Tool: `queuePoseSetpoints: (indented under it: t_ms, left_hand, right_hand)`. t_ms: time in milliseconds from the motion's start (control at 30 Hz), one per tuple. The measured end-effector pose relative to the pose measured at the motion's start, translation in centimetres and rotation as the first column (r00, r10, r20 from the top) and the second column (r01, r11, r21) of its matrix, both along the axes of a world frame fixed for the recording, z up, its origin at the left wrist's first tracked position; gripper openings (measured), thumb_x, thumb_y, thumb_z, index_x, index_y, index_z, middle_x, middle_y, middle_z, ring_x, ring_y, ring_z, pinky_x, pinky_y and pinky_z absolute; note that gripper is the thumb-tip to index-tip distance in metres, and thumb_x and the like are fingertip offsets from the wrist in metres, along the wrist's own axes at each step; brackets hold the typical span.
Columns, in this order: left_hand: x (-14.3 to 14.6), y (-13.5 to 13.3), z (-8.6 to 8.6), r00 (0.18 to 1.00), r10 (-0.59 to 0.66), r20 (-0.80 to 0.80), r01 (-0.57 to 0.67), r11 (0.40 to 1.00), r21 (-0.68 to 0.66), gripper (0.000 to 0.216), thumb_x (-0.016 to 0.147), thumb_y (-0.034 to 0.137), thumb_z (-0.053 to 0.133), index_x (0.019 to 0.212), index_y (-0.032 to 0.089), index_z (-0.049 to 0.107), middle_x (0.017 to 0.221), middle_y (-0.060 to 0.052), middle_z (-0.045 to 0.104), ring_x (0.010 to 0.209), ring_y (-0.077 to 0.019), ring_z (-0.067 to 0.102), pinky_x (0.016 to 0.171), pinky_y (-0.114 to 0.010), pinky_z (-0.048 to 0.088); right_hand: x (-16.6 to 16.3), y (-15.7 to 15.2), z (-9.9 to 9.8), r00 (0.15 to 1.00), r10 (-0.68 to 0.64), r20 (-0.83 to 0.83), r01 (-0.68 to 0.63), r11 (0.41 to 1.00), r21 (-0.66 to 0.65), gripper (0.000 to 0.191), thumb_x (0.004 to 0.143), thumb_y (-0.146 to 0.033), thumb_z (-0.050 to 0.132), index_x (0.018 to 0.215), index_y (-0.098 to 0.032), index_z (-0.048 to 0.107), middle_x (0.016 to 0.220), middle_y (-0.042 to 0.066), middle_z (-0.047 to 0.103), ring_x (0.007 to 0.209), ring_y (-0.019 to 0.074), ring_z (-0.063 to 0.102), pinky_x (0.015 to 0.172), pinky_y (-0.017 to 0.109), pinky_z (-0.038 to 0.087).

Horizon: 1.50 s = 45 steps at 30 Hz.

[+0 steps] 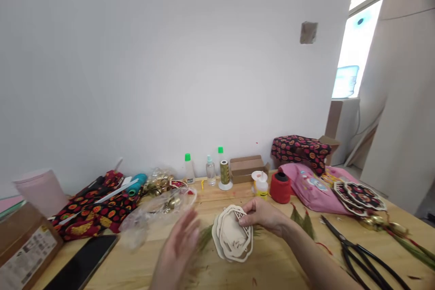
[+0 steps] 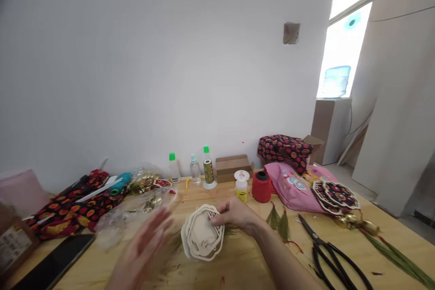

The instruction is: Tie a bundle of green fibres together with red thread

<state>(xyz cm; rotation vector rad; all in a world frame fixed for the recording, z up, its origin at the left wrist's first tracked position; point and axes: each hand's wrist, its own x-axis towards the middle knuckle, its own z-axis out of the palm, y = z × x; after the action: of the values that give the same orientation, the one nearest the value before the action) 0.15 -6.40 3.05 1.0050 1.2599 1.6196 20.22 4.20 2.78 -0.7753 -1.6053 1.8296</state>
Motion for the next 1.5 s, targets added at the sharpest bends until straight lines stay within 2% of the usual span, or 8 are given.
queuePoseSetpoints:
  t_ms: [67,133,267,400,533,700,1167,1500]
  left_hand:
    - [2.6,2.3,-0.4,0.91,-0.256,0.326,0.283,0.958,-0.038,0.033,0.077,0.033,0.05,0.106,0.018,0.051,0.106,-0.01,0.059,0.096,-0.0238,0.054,0.081,-0.039,0.041]
    - [4.8,3.8,-1.0,0.668,-0.445,0.597,0.547,0.837,0.012,0.035,0.076,0.039,0.047,0.099,0.014,0.056,0.096,-0.012,0.065,0.094,-0.0266,0.056,0.081,-0.041,0.039]
    - [7.1,4.6,-1.8,0.365,-0.555,0.747,0.808,0.588,0.041,0.05,0.075,0.051,0.039,0.094,0.01,0.058,0.09,-0.016,0.066,0.094,-0.0327,0.054,0.082,-0.051,0.033]
    - [7.2,5.2,-1.6,0.289,-0.592,0.752,0.888,0.46,0.021,0.06,0.073,0.058,0.032,0.1,0.01,0.055,0.092,-0.018,0.064,0.097,-0.0359,0.052,0.077,-0.053,0.034]
    - [7.0,6.5,-1.5,0.296,-0.55,0.781,0.881,0.473,0.0,0.05,0.077,0.049,0.036,0.102,0.011,0.054,0.097,-0.017,0.063,0.099,-0.0309,0.052,0.07,-0.038,0.039]
    - [6.3,7.5,-1.8,0.338,-0.49,0.803,0.855,0.517,-0.045,0.046,0.079,0.043,0.037,0.108,0.01,0.051,0.102,-0.018,0.061,0.099,-0.0296,0.052,0.066,-0.035,0.042]
    - [5.8,7.7,-2.4,0.37,-0.35,0.861,0.732,0.68,-0.037,0.051,0.072,0.044,0.048,0.116,0.018,0.049,0.096,-0.014,0.066,0.092,-0.0342,0.056,0.078,-0.049,0.038]
    - [5.4,8.2,-3.6,0.33,-0.371,0.868,0.775,0.631,-0.025,0.046,0.076,0.043,0.042,0.108,0.012,0.055,0.093,-0.016,0.067,0.09,-0.0336,0.057,0.076,-0.051,0.038]
  right_hand:
    - [0.7,-0.3,-0.4,0.999,-0.034,-0.024,0.035,0.999,0.023,0.025,0.05,-0.031,0.073,0.065,-0.012,0.068,0.062,0.001,0.064,0.053,0.009,0.052,0.058,0.022,0.04]
    - [1.6,-0.7,-0.9,0.997,-0.069,-0.045,0.072,0.996,0.053,0.027,0.052,-0.033,0.072,0.067,-0.012,0.068,0.063,0.001,0.063,0.055,0.0095,0.053,0.06,0.022,0.04]
    - [2.4,-1.3,-1.9,0.99,-0.129,-0.052,0.134,0.983,0.123,0.028,0.05,-0.033,0.072,0.066,-0.011,0.068,0.059,0.0,0.062,0.051,0.0097,0.052,0.055,0.022,0.04]
    - [1.7,-0.7,-2.8,0.972,-0.23,-0.039,0.233,0.953,0.196,0.026,0.056,-0.032,0.067,0.069,-0.01,0.067,0.056,0.0,0.061,0.046,0.0096,0.05,0.047,0.02,0.037]
    - [1.3,-0.1,-3.5,0.93,-0.366,-0.029,0.355,0.878,0.322,0.02,0.066,-0.028,0.059,0.078,-0.013,0.067,0.069,0.004,0.064,0.062,0.0148,0.055,0.057,0.025,0.04]
    - [1.7,-0.4,-3.6,0.788,-0.613,0.056,0.433,0.616,0.658,0.021,0.072,-0.03,0.054,0.086,-0.018,0.065,0.077,0.005,0.064,0.068,0.0173,0.055,0.06,0.026,0.042]
    - [-0.3,-0.7,-5.4,0.778,-0.61,-0.152,0.49,0.436,0.755,0.026,0.081,-0.029,0.041,0.095,-0.02,0.06,0.081,0.007,0.064,0.075,0.0175,0.059,0.064,0.023,0.048]
    - [0.1,-0.8,-3.8,0.811,-0.586,-0.003,0.366,0.503,0.783,0.024,0.082,-0.025,0.04,0.094,-0.017,0.06,0.073,0.007,0.062,0.069,0.0165,0.058,0.063,0.024,0.046]
